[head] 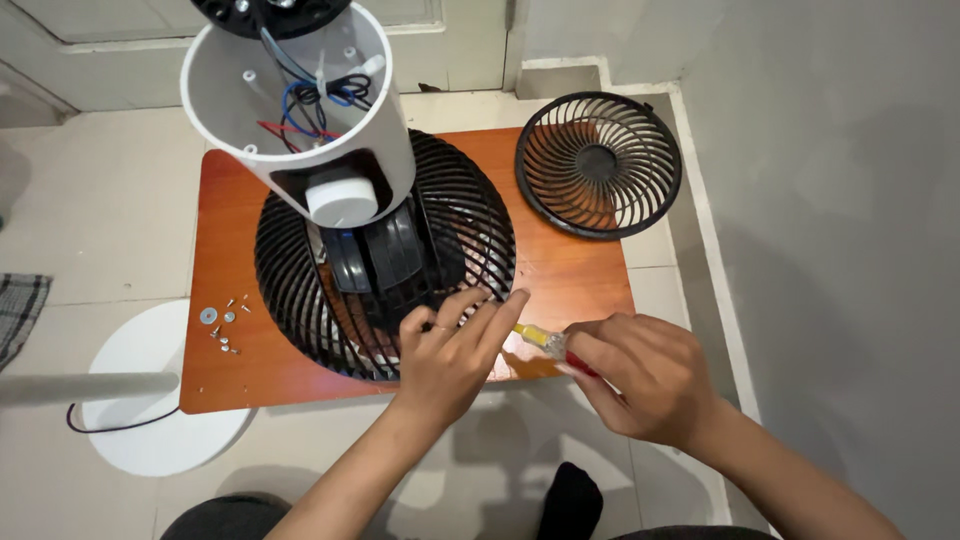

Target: The person assembles a standing fan by attaching the front grill to the motor housing using a screwdriver. They insert and tighten multiple screws around the grill perimeter to secure it in place.

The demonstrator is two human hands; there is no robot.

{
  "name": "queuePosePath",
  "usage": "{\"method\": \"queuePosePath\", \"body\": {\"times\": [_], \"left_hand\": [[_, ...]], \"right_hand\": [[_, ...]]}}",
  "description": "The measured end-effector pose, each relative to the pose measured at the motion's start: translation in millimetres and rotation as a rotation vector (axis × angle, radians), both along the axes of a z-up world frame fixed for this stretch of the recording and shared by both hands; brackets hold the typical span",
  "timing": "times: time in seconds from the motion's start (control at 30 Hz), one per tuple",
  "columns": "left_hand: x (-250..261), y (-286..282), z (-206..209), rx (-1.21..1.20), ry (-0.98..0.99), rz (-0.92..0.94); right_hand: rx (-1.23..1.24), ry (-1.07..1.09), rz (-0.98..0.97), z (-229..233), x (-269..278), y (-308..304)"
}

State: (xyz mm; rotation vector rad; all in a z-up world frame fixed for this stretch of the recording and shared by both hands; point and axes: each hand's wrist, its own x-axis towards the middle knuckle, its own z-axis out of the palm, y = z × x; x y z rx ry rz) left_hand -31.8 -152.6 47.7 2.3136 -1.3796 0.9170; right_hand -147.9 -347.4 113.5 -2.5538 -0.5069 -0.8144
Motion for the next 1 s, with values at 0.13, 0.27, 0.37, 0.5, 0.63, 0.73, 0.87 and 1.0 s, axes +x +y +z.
{"method": "queuePosePath", "body": {"times": [0.13,0.27,0.37,0.5,0.63,0.73,0.87,1.0], "left_hand": [[0.2,0.6,0.3,0.008,0.021,-0.017],[-1.9,0.8,3.0,-0.003,0.063,-0.022],[-5.4,1.9,5.1,-0.009,0.082,-0.020],[-10.1,12.1,10.3,0.002,0.132,-0.044],[-11.2,25.1,16.5,-0.070,0.158,-0.055],[-7.5,37.0,20.2,-0.135,0.185,-0.024],[-3.9,48.6,21.3,-0.135,0.198,0.006],[-1.7,53.1,19.0,-0.121,0.214,-0.001]], "right_hand": [[-0.053,-0.018,-0.025,5.7,0.2,6.1],[-0.096,0.006,-0.066,11.6,0.7,10.8],[-0.106,0.003,-0.070,13.4,2.1,12.2],[-0.098,-0.009,-0.072,14.8,2.9,12.9],[-0.100,0.002,-0.069,16.2,4.9,12.5],[-0.101,0.011,-0.076,16.6,8.0,13.7],[-0.106,0.004,-0.081,17.2,10.8,14.7],[-0.093,0.023,-0.097,19.4,11.8,11.8]]}}
